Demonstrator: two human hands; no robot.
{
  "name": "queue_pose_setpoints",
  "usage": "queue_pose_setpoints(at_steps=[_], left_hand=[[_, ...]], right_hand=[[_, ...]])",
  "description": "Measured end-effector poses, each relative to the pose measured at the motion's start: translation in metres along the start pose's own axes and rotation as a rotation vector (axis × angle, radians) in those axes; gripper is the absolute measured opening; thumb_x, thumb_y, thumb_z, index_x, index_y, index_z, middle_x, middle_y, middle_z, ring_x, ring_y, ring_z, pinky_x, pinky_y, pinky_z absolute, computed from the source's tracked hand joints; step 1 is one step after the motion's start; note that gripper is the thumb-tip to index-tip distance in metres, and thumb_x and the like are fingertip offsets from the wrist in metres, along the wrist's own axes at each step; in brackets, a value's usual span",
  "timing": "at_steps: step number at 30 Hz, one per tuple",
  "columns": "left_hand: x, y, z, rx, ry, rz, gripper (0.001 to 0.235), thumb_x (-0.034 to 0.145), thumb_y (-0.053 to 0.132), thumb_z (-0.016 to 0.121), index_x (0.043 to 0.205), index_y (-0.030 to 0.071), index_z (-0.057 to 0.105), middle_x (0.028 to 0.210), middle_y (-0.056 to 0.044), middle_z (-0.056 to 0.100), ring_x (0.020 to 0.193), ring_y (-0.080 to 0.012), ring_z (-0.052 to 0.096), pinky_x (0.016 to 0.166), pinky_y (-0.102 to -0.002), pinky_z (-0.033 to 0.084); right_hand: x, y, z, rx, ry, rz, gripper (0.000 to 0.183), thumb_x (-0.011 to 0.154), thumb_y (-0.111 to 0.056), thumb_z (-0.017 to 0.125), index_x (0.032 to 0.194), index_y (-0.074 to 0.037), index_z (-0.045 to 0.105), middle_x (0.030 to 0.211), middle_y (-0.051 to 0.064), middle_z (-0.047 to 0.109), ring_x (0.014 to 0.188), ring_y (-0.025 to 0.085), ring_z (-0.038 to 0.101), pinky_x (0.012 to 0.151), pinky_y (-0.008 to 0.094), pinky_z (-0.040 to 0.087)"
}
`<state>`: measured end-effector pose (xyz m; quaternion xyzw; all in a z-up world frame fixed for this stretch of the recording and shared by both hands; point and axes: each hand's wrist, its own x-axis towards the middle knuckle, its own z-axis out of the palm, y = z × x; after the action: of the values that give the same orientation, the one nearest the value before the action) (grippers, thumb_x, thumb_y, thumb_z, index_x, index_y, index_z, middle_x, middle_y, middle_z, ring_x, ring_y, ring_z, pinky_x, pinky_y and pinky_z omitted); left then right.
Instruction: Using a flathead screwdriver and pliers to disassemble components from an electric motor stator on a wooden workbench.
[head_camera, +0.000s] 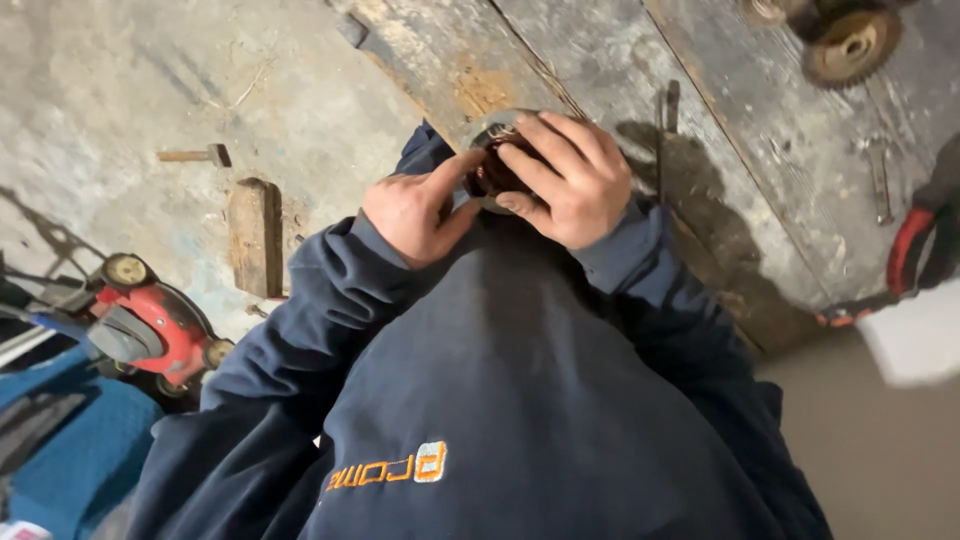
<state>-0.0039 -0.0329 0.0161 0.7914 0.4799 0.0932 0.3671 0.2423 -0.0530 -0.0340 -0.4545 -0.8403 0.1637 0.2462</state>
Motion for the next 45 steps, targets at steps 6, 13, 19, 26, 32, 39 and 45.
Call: queue_pose_setpoints(at_steps=[6, 13, 19, 26, 32, 39, 45], left_hand=[[0.000, -0.005, 0.001, -0.094, -0.001, -0.001, 0.048, 0.091, 0.022, 0.075, 0.137, 0.015, 0.063, 0.073, -0.007, 0.069, 0.067, -0.0279, 0.070, 0.060, -0.039, 0.055], [0.000, -0.009, 0.001, -0.067, -0.014, 0.045, 0.049, 0.091, 0.022, 0.074, 0.138, 0.015, 0.062, 0.073, -0.008, 0.069, 0.066, -0.0289, 0.070, 0.060, -0.040, 0.055], [0.001, -0.007, 0.001, -0.106, -0.028, 0.035, 0.050, 0.092, 0.022, 0.073, 0.140, 0.015, 0.060, 0.071, -0.008, 0.068, 0.065, -0.0287, 0.070, 0.059, -0.040, 0.054], [-0.001, -0.013, 0.005, -0.149, -0.023, 0.029, 0.050, 0.091, 0.021, 0.073, 0.139, 0.013, 0.060, 0.072, -0.009, 0.068, 0.065, -0.0293, 0.070, 0.059, -0.040, 0.055], [0.002, -0.020, 0.000, -0.192, -0.045, 0.063, 0.046, 0.091, 0.018, 0.072, 0.137, 0.013, 0.065, 0.079, -0.012, 0.072, 0.070, -0.0314, 0.071, 0.063, -0.041, 0.056], [0.014, -0.039, -0.008, -0.158, -0.160, 0.211, 0.044, 0.092, 0.019, 0.072, 0.136, 0.012, 0.068, 0.084, -0.013, 0.074, 0.069, -0.0327, 0.070, 0.063, -0.042, 0.055], [0.038, -0.066, -0.019, -0.340, -0.338, 0.351, 0.043, 0.093, 0.018, 0.071, 0.135, 0.013, 0.069, 0.091, -0.014, 0.075, 0.075, -0.0327, 0.071, 0.067, -0.041, 0.056]], right_hand=[[0.006, 0.004, -0.002, -0.038, 0.002, 0.001, 0.049, 0.108, -0.053, 0.065, 0.132, -0.012, 0.076, 0.141, 0.010, 0.067, 0.130, 0.032, 0.060, 0.105, 0.047, 0.052], [0.006, 0.003, -0.003, -0.168, 0.003, -0.069, 0.049, 0.108, -0.057, 0.060, 0.131, -0.016, 0.076, 0.138, 0.007, 0.068, 0.127, 0.030, 0.061, 0.100, 0.046, 0.053], [0.005, 0.003, -0.005, -0.224, -0.023, -0.110, 0.051, 0.109, -0.056, 0.062, 0.130, -0.011, 0.077, 0.138, 0.006, 0.068, 0.127, 0.029, 0.062, 0.099, 0.044, 0.054], [0.010, -0.002, 0.000, -0.018, -0.047, -0.015, 0.048, 0.104, -0.051, 0.068, 0.122, -0.008, 0.079, 0.138, 0.011, 0.068, 0.128, 0.031, 0.062, 0.099, 0.045, 0.053], [0.011, -0.015, 0.003, 0.147, 0.023, 0.151, 0.034, 0.102, -0.038, 0.074, 0.119, -0.008, 0.078, 0.139, 0.015, 0.066, 0.130, 0.035, 0.061, 0.108, 0.047, 0.051], [0.012, -0.022, 0.010, 0.036, 0.072, 0.191, 0.033, 0.101, -0.036, 0.077, 0.119, -0.008, 0.079, 0.137, 0.014, 0.067, 0.129, 0.036, 0.061, 0.108, 0.047, 0.051], [0.013, -0.043, 0.018, -0.157, 0.027, 0.315, 0.041, 0.095, -0.044, 0.081, 0.104, -0.005, 0.076, 0.136, 0.015, 0.068, 0.126, 0.037, 0.062, 0.101, 0.047, 0.052]])
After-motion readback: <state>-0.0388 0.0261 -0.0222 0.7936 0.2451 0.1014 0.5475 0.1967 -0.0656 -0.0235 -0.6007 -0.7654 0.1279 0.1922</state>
